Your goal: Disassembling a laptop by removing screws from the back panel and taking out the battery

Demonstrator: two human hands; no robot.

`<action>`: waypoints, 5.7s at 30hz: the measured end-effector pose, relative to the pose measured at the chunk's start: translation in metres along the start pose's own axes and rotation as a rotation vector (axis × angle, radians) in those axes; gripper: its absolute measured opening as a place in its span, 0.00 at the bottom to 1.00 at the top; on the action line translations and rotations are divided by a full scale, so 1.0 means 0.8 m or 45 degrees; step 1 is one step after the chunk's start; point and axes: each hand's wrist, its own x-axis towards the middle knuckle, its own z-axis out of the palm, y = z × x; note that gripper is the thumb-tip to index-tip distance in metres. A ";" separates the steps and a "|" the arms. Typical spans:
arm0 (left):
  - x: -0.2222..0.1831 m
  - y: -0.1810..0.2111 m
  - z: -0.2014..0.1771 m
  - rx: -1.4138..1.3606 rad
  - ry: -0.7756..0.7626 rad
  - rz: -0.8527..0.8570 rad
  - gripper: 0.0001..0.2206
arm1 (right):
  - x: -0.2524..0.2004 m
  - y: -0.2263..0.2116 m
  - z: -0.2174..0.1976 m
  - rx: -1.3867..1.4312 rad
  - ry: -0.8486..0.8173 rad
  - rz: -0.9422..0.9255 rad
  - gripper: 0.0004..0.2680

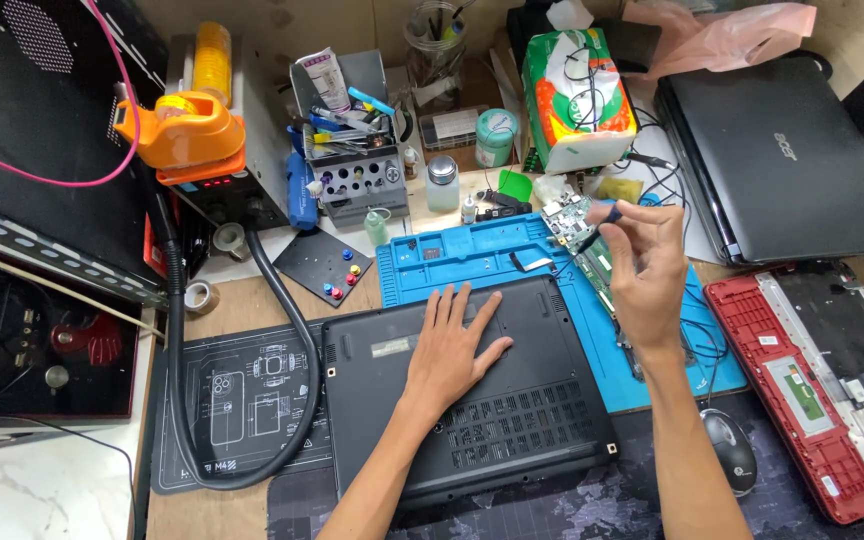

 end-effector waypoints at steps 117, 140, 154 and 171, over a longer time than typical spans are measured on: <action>0.047 -0.029 -0.001 -1.037 0.267 -0.300 0.05 | -0.127 0.087 0.055 0.713 0.191 0.847 0.12; -0.072 -0.015 -0.087 -1.268 0.243 -0.609 0.07 | -0.143 0.051 0.080 0.994 0.247 0.864 0.08; -0.070 -0.011 -0.090 -1.238 0.256 -0.591 0.08 | -0.144 0.054 0.079 1.020 0.227 0.880 0.08; -0.070 -0.009 -0.092 -1.250 0.223 -0.614 0.09 | -0.146 0.057 0.079 1.028 0.222 0.860 0.09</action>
